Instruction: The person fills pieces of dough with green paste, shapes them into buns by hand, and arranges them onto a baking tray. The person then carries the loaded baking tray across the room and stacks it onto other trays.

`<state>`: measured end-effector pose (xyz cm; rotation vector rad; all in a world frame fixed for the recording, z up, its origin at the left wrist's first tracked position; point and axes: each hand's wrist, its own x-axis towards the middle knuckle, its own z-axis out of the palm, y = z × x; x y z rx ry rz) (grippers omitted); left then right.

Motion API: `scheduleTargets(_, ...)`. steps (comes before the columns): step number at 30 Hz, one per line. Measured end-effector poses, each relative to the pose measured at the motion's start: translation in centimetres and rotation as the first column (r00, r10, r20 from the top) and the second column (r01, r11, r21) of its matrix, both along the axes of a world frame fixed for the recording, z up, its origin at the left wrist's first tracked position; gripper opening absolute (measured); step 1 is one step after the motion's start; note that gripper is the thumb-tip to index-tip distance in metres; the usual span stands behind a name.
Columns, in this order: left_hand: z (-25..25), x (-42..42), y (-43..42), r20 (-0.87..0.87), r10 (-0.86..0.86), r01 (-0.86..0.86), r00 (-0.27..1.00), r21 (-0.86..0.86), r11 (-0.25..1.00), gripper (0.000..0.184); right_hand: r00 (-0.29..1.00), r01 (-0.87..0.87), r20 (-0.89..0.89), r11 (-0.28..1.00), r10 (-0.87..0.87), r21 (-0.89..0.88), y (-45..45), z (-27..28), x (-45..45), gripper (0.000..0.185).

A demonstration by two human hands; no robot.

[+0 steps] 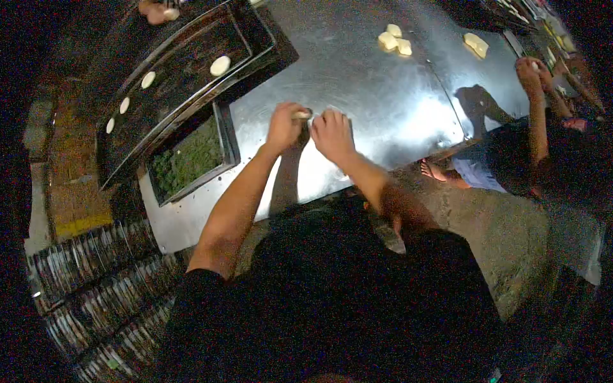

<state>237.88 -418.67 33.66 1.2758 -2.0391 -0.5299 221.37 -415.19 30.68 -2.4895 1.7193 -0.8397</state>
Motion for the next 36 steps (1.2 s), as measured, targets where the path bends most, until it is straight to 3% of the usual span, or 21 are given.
scheduleTargets(3, 1.5, 3.6, 1.8, -0.093, 0.152, -0.152, 0.984, 0.007, 0.988, 0.025, 0.987, 0.082, 0.141, 0.994, -0.072, -0.066, 0.6, -1.1, -3.3, 0.014)
scheduleTargets(5, 2.3, 5.9, 3.8, -0.193, 0.265, -0.239, 0.945, 0.145, 0.96, 0.042, 0.996, -0.051, -0.075, 0.994, 0.044, -0.096, 3.8, -1.9, -3.7, 0.012)
scheduleTargets(6, 3.9, 6.1, 4.9, -0.163, 0.354, -0.286, 0.921, 0.337, 0.897, 0.045, 0.981, -0.033, 0.187, 0.995, 0.05, -0.093, 5.0, -1.5, -2.2, 0.01)
scheduleTargets(7, 3.7, 6.4, 5.6, -0.188, 0.344, -0.274, 0.92, 0.32, 0.907, 0.042, 0.967, -0.093, 0.228, 0.992, 0.111, -0.09, 5.1, -0.8, -1.2, 0.01)
scheduleTargets(9, 3.5, 7.0, 6.7, -0.159, 0.293, -0.248, 0.943, 0.254, 0.935, 0.042, 0.975, -0.126, 0.184, 0.992, 0.122, 0.006, 2.6, 0.2, -0.3, 0.01)
scheduleTargets(10, 3.6, 7.1, 7.8, -0.159, 0.292, -0.247, 0.943, 0.25, 0.936, 0.042, 0.994, -0.097, 0.068, 0.967, 0.083, 0.237, 1.2, 0.2, -1.5, 0.012)
scheduleTargets(11, 4.2, 7.8, 8.9, -0.144, 0.289, -0.252, 0.947, 0.231, 0.94, 0.039, 0.982, -0.05, 0.183, 0.999, 0.048, 0.006, 2.0, -1.4, -2.9, 0.012)
scheduleTargets(13, 3.4, 9.9, 10.4, -0.189, 0.308, -0.272, 0.933, 0.192, 0.943, 0.034, 0.998, 0.05, 0.034, 0.986, -0.045, -0.161, 5.1, -2.7, -3.7, 0.012)
scheduleTargets(15, 2.7, 10.5, 11.7, -0.268, 0.384, -0.328, 0.884, 0.229, 0.916, 0.032, 0.983, -0.109, 0.144, 0.994, 0.112, -0.027, 7.3, -1.3, -2.4, 0.016)
scheduleTargets(17, 4.5, 10.1, 12.1, -0.105, 0.401, -0.372, 0.91, 0.218, 0.902, 0.035, 0.974, -0.19, 0.132, 0.982, 0.186, 0.016, 5.6, 0.3, -1.1, 0.021)
scheduleTargets(18, 6.0, 9.9, 12.5, -0.007, 0.426, -0.408, 0.905, 0.275, 0.871, 0.034, 0.994, -0.105, 0.081, 0.888, 0.077, 0.447, 2.8, 0.0, -1.4, 0.019)
scheduleTargets(19, 6.0, 10.5, 13.6, -0.002, 0.46, -0.442, 0.888, 0.272, 0.854, 0.034, 0.975, -0.096, 0.216, 0.977, 0.054, 0.189, 2.6, -4.0, -3.4, 0.021)
scheduleTargets(21, 5.8, 12.1, 14.6, -0.05, 0.422, -0.4, 0.905, 0.231, 0.887, 0.035, 0.997, -0.036, 0.066, 0.999, 0.036, -0.005, 5.7, -2.3, -4.4, 0.021)
scheduleTargets(22, 5.3, 13.2, 15.7, -0.069, 0.434, -0.41, 0.898, 0.224, 0.884, 0.037, 0.996, -0.065, 0.067, 0.998, 0.067, -0.025, 5.6, -1.0, -4.3, 0.021)
scheduleTargets(25, 4.2, 16.6, 19.7, -0.125, 0.586, -0.544, 0.801, 0.256, 0.799, 0.037, 0.99, -0.137, 0.083, 0.938, 0.116, 0.318, 6.0, 4.6, -3.7, 0.032)
scheduleTargets(27, 4.8, 18.9, 22.1, 0.041, 0.648, -0.637, 0.761, 0.24, 0.733, 0.036, 0.994, -0.057, 0.095, 0.998, 0.055, 0.016, 1.8, 10.0, -1.8, 0.047)
scheduleTargets(30, 2.7, 22.0, 25.0, 0.133, 0.677, -0.688, 0.724, 0.21, 0.695, 0.033, 0.995, 0.099, 0.007, 0.991, -0.099, -0.089, 0.1, 10.3, 0.3, 0.057)
scheduleTargets(31, 1.8, 22.8, 25.5, 0.222, 0.65, -0.683, 0.727, 0.139, 0.717, 0.032, 0.994, 0.043, -0.104, 0.999, -0.042, 0.012, 1.4, 3.8, 0.6, 0.053)
scheduleTargets(33, -0.8, 22.8, 26.4, 0.241, 0.69, -0.726, 0.682, 0.112, 0.678, 0.032, 0.999, 0.031, -0.05, 0.965, -0.019, 0.259, 2.0, 3.0, 0.0, 0.051)
scheduleTargets(35, 0.1, 21.6, 26.2, 0.243, 0.695, -0.72, 0.677, 0.023, 0.694, 0.029, 0.969, -0.248, 0.01, 0.965, 0.248, 0.083, 2.5, -3.9, -5.8, 0.052)
scheduleTargets(36, -0.2, 21.2, 27.0, 0.243, 0.703, -0.73, 0.668, 0.036, 0.682, 0.029, 0.955, -0.28, 0.18, 0.918, 0.236, 0.282, 4.4, -2.3, -6.6, 0.054)
